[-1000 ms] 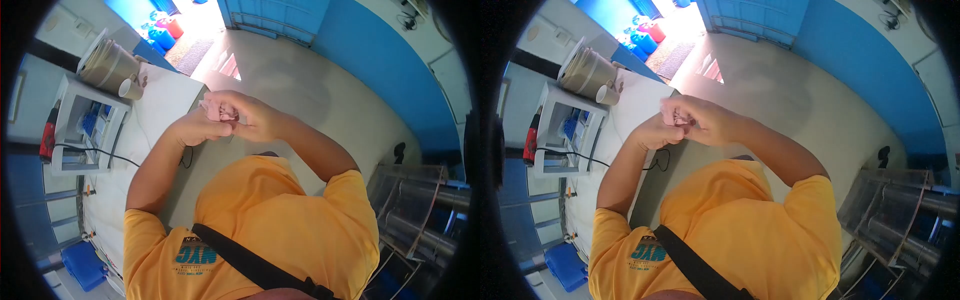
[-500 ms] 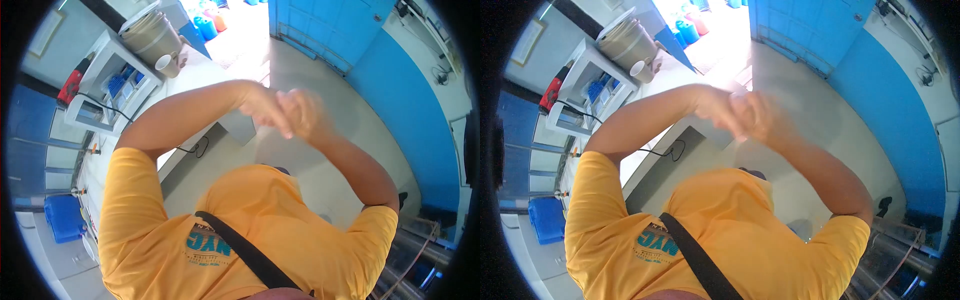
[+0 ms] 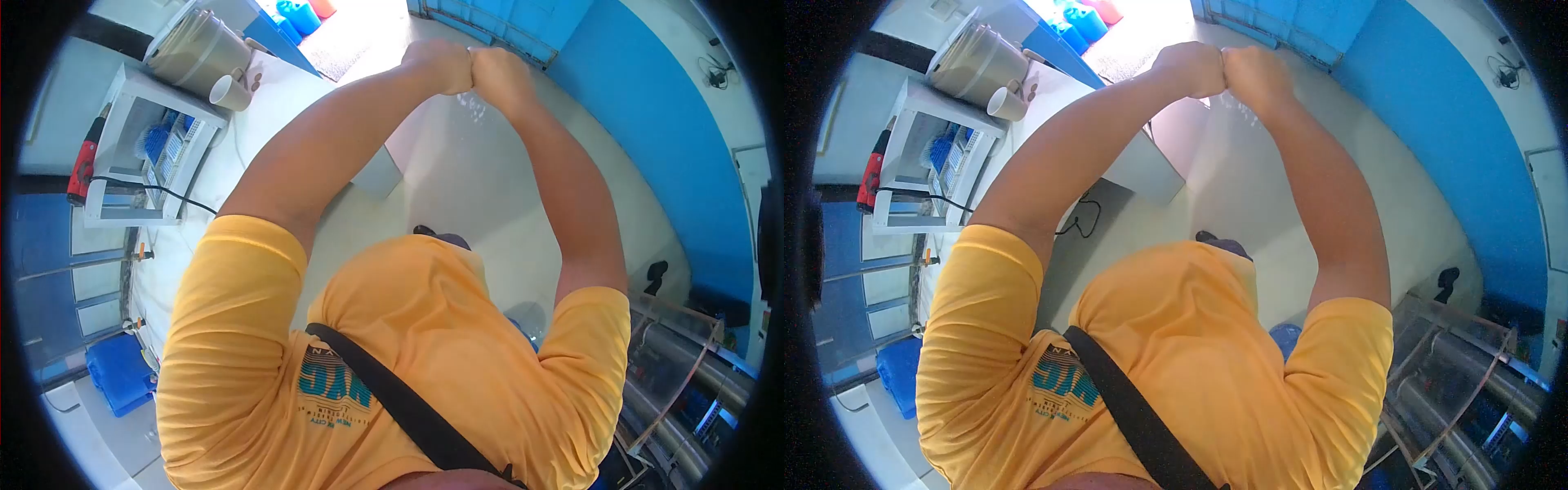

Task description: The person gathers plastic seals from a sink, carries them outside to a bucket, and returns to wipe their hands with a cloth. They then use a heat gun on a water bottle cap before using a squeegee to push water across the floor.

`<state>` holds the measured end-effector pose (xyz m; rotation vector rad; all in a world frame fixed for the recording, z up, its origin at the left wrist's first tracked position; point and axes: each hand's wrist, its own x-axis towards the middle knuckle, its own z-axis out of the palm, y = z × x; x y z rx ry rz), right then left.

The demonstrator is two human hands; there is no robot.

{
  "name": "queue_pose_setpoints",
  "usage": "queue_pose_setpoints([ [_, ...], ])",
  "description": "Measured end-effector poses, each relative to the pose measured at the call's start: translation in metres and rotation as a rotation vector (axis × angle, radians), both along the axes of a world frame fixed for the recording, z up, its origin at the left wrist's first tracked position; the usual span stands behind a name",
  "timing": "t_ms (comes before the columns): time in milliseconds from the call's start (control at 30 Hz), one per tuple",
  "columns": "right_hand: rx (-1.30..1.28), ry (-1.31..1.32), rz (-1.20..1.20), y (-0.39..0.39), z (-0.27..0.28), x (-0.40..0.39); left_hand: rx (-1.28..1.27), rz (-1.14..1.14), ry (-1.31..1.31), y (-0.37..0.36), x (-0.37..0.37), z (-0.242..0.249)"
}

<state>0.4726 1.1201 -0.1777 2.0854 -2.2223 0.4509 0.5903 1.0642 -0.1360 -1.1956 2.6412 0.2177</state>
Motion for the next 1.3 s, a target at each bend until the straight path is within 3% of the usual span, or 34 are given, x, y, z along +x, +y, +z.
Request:
queue_pose_setpoints([
  [133,0.034,-0.112,0.002,-0.013,-0.006,-0.007,-0.14,-0.095,0.044,-0.01,-0.002,0.002],
  [200,-0.214,-0.175,0.136,-0.026,0.003,-0.018,-0.222,-0.197,0.033,-0.017,-0.003,0.028],
  [233,-0.208,-0.179,0.139,-0.033,0.009,-0.026,-0.25,-0.2,0.085,-0.018,-0.005,0.047],
  [300,-0.176,0.253,0.05,-0.049,0.032,-0.044,-0.354,-0.237,0.178,-0.022,-0.007,0.082],
  [367,-0.326,-0.009,-0.023,-0.029,0.104,-0.025,-0.467,-0.314,0.296,-0.02,-0.003,0.122],
  [433,-0.924,0.14,0.097,-0.02,0.107,-0.025,-0.425,-0.424,0.422,-0.013,0.007,0.136],
  [467,-0.804,0.164,0.068,-0.013,0.103,-0.025,-0.363,-0.484,0.468,-0.015,0.009,0.136],
  [500,-0.694,0.181,0.054,-0.015,0.086,-0.028,-0.233,-0.321,0.524,-0.027,-0.001,0.099],
  [533,-0.695,0.697,0.116,-0.036,0.034,-0.054,-0.113,-0.144,0.578,-0.042,-0.009,0.035],
  [567,-0.531,0.538,0.192,-0.032,-0.006,-0.052,-0.219,-0.197,0.289,-0.039,0.006,-0.026],
  [600,-0.208,0.401,0.233,-0.02,-0.068,-0.067,-0.165,-0.11,-0.196,-0.019,0.032,-0.048],
  [667,0.598,0.289,0.24,0.035,-0.213,-0.12,-0.098,-0.309,-0.38,-0.015,0.078,-0.07],
  [700,0.855,0.255,0.267,0.072,-0.282,-0.149,0.043,-0.268,-0.092,-0.005,0.101,-0.048],
  [767,1.287,-0.43,-0.42,0.142,-0.287,-0.121,-0.266,-0.2,0.25,-0.019,0.164,-0.034],
  [800,1.203,-0.613,-0.546,0.199,-0.366,-0.143,-0.337,-0.032,0.149,-0.024,0.195,0.001],
  [833,1.291,-0.609,-0.543,0.237,-0.342,-0.133,-0.394,0.138,0.044,-0.031,0.232,0.038],
  [867,1.362,-0.278,-0.184,0.283,-0.376,-0.142,-0.566,0.223,0.146,-0.039,0.274,0.064],
  [900,0.783,-0.354,0.536,0.336,-0.34,-0.146,-0.727,0.309,0.265,-0.048,0.316,0.089],
  [967,1.083,-0.3,0.532,0.36,-0.351,-0.136,-1.178,0.477,-0.049,-0.053,0.402,0.113],
  [1033,1.282,-0.187,0.485,0.35,-0.35,-0.123,-1.42,0.712,-0.316,-0.046,0.463,0.121],
  [1133,1.383,0.188,0.648,0.292,-0.364,-0.101,-1.263,0.791,-0.271,-0.041,0.538,0.115],
  [1200,1.227,0.326,0.635,0.231,-0.346,-0.059,-1.183,0.723,-0.114,-0.048,0.576,0.119],
  [1233,0.984,0.121,0.25,0.199,-0.332,-0.034,-1.101,0.661,0.038,-0.054,0.594,0.119],
  [1267,1.145,-0.27,0.043,0.169,-0.339,-0.028,-1.091,0.649,0.053,-0.062,0.607,0.12],
  [1300,0.998,-0.199,0.215,0.146,-0.328,-0.005,-1.083,0.642,0.019,-0.071,0.618,0.122],
])
